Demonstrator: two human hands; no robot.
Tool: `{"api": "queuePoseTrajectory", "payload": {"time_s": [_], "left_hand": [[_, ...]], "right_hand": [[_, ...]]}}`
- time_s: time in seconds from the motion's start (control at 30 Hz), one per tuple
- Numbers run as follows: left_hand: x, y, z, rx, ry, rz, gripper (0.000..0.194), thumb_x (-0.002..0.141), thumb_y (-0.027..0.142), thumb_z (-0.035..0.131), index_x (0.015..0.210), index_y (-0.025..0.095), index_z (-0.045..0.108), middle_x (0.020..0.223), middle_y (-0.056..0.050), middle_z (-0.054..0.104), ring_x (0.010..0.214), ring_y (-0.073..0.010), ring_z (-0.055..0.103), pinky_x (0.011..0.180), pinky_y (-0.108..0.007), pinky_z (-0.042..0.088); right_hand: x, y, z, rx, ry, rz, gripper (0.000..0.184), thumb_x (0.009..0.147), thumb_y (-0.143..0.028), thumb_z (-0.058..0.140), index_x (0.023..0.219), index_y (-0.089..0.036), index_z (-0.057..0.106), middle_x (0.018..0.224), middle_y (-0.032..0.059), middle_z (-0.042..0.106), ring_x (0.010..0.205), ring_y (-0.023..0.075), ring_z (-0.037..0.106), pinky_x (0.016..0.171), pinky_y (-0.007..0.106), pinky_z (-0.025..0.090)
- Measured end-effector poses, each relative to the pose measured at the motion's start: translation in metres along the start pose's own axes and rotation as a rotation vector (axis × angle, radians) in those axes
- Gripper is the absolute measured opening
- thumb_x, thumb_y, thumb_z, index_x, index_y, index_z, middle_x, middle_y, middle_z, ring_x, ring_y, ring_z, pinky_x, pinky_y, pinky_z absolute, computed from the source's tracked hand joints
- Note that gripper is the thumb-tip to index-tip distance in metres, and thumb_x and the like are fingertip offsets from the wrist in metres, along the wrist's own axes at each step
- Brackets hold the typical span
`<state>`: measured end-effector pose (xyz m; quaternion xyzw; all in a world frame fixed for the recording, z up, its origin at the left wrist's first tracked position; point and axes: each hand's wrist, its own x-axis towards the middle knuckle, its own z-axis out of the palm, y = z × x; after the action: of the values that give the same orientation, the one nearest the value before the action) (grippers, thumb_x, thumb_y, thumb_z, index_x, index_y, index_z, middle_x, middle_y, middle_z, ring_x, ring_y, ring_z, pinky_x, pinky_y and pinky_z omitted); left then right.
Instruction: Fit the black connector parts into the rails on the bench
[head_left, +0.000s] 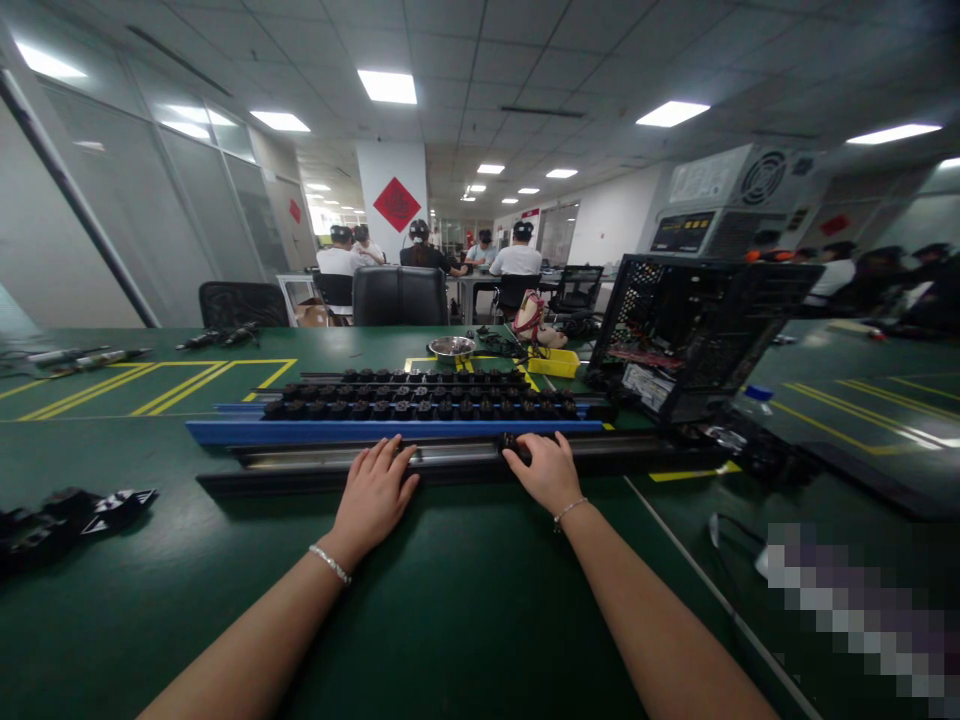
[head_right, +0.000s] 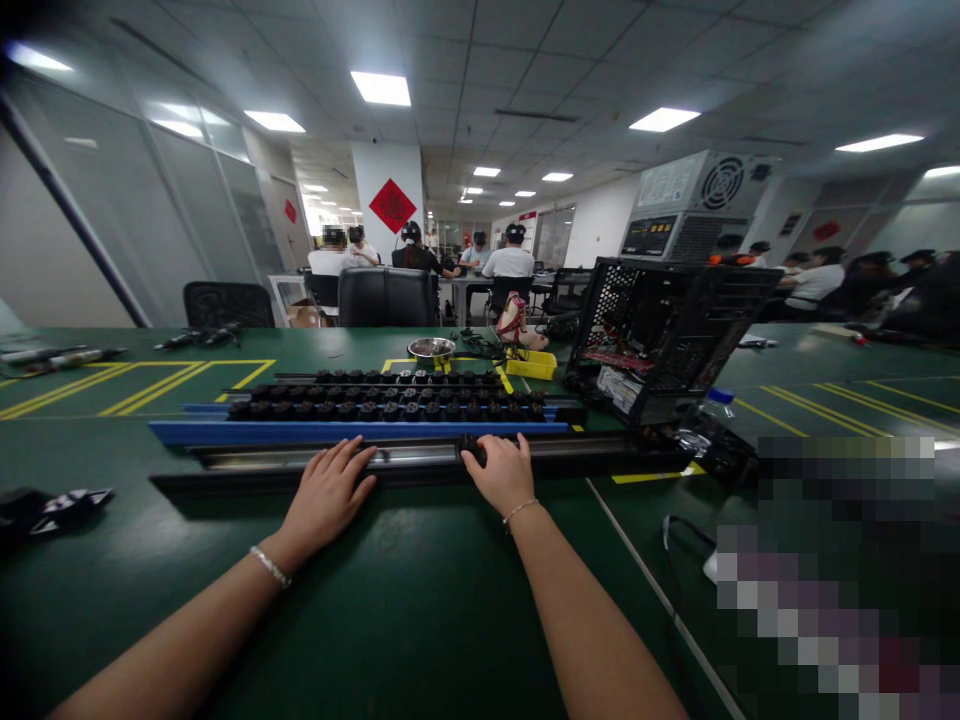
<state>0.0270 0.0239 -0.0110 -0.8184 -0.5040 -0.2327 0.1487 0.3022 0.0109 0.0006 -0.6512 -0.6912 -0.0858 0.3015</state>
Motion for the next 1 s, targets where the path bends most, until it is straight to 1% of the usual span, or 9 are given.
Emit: {"api": "queuePoseTrajectory", "payload": {"time_s": [0.27, 0.47, 0.7, 1.0], "left_hand": [[-0.0005, -0.0011, 0.0018, 0.008, -0.004, 0.003, 0.044, 0.087, 0.041, 0.038, 0.125, 0.024, 0.049, 0.136, -0.009, 0.046, 0.127, -0.0263, 0.038, 0.104, -0.046, 0.03], [-0.0005, -0.0003, 0.0009, 0.02, -0.013, 0.001, 0.044, 0.087, 0.041, 0.037, 0.126, 0.023, 0.048, 0.136, -0.01, 0.045, 0.126, -0.0264, 0.038, 0.104, -0.046, 0.03], [0.0001, -0.0016, 0.0021, 0.043, -0.026, 0.003, 0.046, 0.088, 0.043, 0.034, 0.127, 0.023, 0.047, 0.137, -0.009, 0.044, 0.128, -0.026, 0.037, 0.104, -0.045, 0.029], [0.0, -0.0006, 0.0015, 0.046, -0.029, 0.001, 0.045, 0.088, 0.042, 0.035, 0.127, 0.023, 0.047, 0.137, -0.009, 0.044, 0.127, -0.0259, 0.037, 0.104, -0.045, 0.029]], "right_hand": [[-0.0012, -0.0049, -0.0006, 0.028, -0.014, -0.036, 0.027, 0.084, -0.043, 0.044, 0.087, -0.021, 0.06, 0.086, 0.0037, 0.068, 0.085, 0.0203, 0.059, 0.101, 0.047, 0.021], [-0.001, -0.0057, -0.0017, 0.032, -0.02, -0.042, 0.027, 0.084, -0.042, 0.044, 0.087, -0.021, 0.061, 0.088, 0.0042, 0.068, 0.086, 0.0204, 0.059, 0.101, 0.046, 0.022], [-0.0019, -0.0068, -0.0021, 0.045, -0.026, -0.029, 0.026, 0.084, -0.04, 0.044, 0.089, -0.02, 0.061, 0.089, 0.0038, 0.068, 0.088, 0.0201, 0.059, 0.102, 0.045, 0.021], [-0.0018, -0.0068, -0.0029, 0.055, -0.025, -0.052, 0.026, 0.085, -0.037, 0.045, 0.09, -0.02, 0.064, 0.093, 0.0045, 0.069, 0.089, 0.0193, 0.059, 0.103, 0.045, 0.021]]}}
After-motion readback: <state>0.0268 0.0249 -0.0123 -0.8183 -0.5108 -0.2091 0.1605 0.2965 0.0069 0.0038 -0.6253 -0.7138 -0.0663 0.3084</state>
